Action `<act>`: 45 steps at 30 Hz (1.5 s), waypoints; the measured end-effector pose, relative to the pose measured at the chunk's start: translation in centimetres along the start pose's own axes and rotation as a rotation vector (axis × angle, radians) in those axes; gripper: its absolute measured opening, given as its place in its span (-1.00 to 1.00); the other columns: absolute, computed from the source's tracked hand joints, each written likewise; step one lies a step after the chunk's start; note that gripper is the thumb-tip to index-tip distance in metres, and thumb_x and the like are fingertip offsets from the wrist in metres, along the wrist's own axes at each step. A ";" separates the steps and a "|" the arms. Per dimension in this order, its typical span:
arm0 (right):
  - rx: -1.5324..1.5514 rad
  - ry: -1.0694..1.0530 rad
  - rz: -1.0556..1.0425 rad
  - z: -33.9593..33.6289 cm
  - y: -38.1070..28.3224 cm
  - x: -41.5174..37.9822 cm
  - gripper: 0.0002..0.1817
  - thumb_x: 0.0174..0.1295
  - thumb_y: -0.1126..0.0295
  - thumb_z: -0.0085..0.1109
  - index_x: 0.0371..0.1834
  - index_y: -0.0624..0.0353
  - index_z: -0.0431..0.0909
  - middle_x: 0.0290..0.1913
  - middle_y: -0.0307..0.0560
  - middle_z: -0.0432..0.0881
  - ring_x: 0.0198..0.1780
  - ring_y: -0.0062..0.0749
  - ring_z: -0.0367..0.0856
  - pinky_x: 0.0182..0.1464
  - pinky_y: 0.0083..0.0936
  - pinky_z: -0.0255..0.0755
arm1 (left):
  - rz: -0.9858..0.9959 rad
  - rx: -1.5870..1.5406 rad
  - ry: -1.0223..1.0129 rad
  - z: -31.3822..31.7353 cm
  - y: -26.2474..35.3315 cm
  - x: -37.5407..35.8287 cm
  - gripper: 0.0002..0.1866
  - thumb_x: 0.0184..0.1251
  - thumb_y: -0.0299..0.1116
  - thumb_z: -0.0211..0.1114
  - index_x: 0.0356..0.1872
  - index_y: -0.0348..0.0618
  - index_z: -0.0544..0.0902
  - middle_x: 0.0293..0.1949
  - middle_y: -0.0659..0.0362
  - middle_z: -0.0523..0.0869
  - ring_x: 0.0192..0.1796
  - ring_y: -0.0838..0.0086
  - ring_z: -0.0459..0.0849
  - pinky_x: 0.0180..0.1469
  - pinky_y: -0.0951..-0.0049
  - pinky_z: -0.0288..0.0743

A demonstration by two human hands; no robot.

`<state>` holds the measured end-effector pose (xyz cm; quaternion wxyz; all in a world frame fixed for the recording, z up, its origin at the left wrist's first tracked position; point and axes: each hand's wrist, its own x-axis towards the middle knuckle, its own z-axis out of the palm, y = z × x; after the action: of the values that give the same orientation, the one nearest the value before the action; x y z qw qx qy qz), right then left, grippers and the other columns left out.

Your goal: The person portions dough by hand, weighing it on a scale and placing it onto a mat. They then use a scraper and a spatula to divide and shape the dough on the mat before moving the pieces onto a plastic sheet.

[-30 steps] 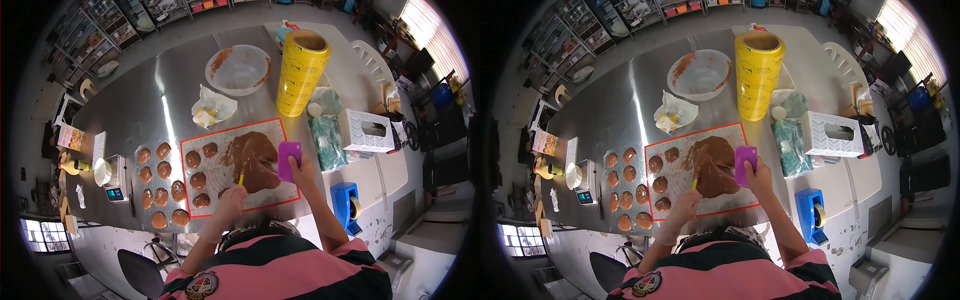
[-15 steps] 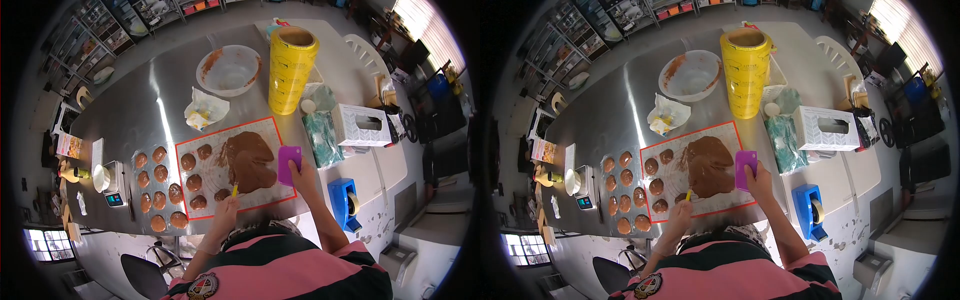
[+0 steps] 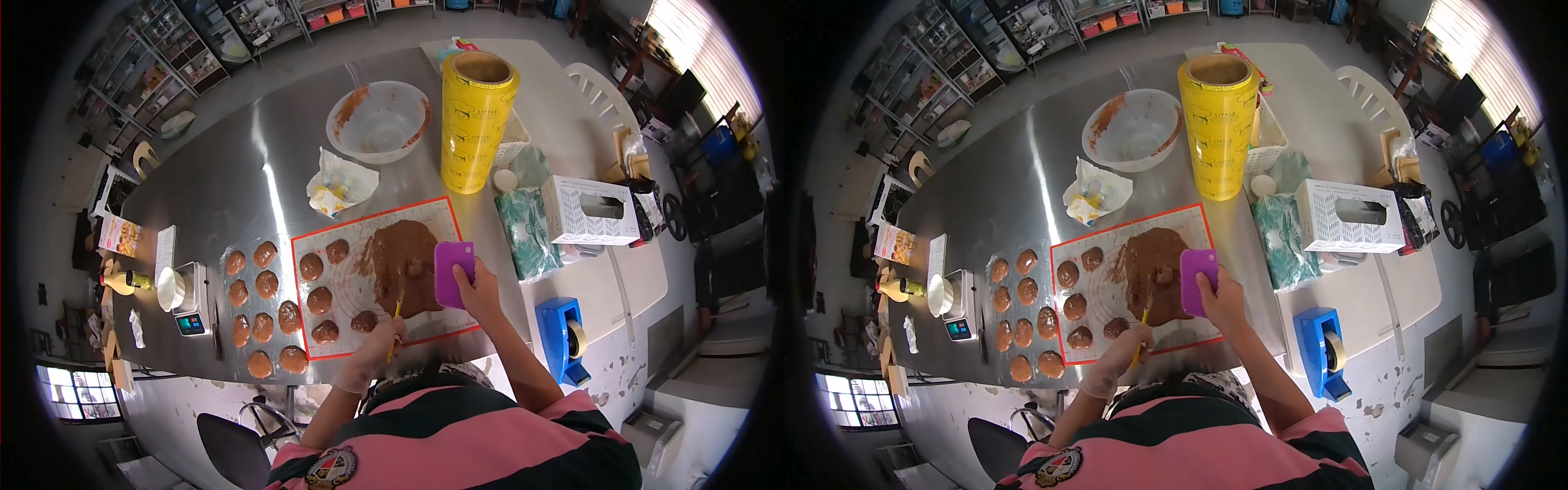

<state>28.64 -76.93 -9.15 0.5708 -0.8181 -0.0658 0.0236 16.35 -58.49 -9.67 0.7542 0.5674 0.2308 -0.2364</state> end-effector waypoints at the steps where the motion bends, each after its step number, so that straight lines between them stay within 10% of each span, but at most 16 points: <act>1: -0.023 -0.002 -0.009 -0.1 0.1 0.0 -0.74 0.17 0.30 0.08 -0.18 0.25 0.47 -0.44 0.10 0.60 -0.42 -0.14 0.61 -0.35 -0.38 0.44 | -0.036 0.123 0.083 0.0 -0.7 0.4 -0.71 0.28 -0.20 -0.05 -0.42 -0.22 0.47 -0.56 0.23 0.46 -0.56 0.53 0.46 -0.44 0.51 0.36; 8: -0.071 -0.012 0.026 -1.1 1.8 -0.1 -0.75 0.16 0.29 0.08 -0.21 0.26 0.47 -0.45 0.14 0.59 -0.40 -0.07 0.61 -0.35 -0.35 0.43 | 0.506 0.654 0.609 0.5 -0.7 -0.1 -0.69 0.31 -0.27 -0.03 -0.39 -0.31 0.57 -0.58 0.09 0.56 -0.52 0.44 0.54 -0.42 0.42 0.40; 14: -0.026 -0.012 0.025 -1.4 0.1 -0.3 -0.74 0.17 0.29 0.08 -0.23 0.28 0.46 -0.45 0.16 0.58 -0.40 -0.07 0.61 -0.35 -0.35 0.43 | 0.164 0.170 0.426 1.5 2.1 -2.8 -0.75 0.26 -0.31 -0.01 -0.36 -0.26 0.58 -0.56 0.04 0.60 -0.55 0.33 0.54 -0.41 0.34 0.39; 17: -0.003 -0.006 0.008 -1.2 -0.3 0.0 -0.74 0.18 0.28 0.07 -0.25 0.29 0.45 -0.45 0.17 0.57 -0.39 -0.04 0.60 -0.35 -0.33 0.43 | 0.165 0.614 0.401 0.4 -0.4 0.7 -0.79 0.21 -0.32 0.01 -0.36 -0.24 0.54 -0.55 0.00 0.60 -0.50 0.23 0.58 -0.37 0.28 0.43; 31: -0.172 -0.142 -0.227 1.2 -0.6 3.5 -0.76 0.17 0.24 0.06 -0.28 0.19 0.42 -0.40 0.10 0.57 -0.36 0.04 0.55 -0.33 -0.22 0.41 | 0.585 0.920 0.641 1.2 -1.6 -0.1 -0.84 0.25 -0.35 0.07 -0.31 -0.22 0.52 -0.50 -0.08 0.60 -0.37 0.01 0.58 -0.34 0.12 0.41; 45: 0.038 -0.475 -0.162 1.9 2.6 7.9 -0.76 0.20 0.38 0.07 -0.09 0.22 0.43 -0.31 -0.02 0.60 -0.30 -0.37 0.57 -0.19 -0.49 0.42 | 0.580 1.055 0.318 -0.5 1.2 -0.7 -0.82 0.06 -0.48 0.10 -0.26 -0.16 0.51 -0.45 0.01 0.63 -0.36 0.10 0.61 -0.34 0.19 0.46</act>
<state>36.45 -74.95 -11.95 0.5547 -0.7707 -0.2632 0.1705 16.56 -57.67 -8.45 0.3624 0.9314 0.0288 -0.0165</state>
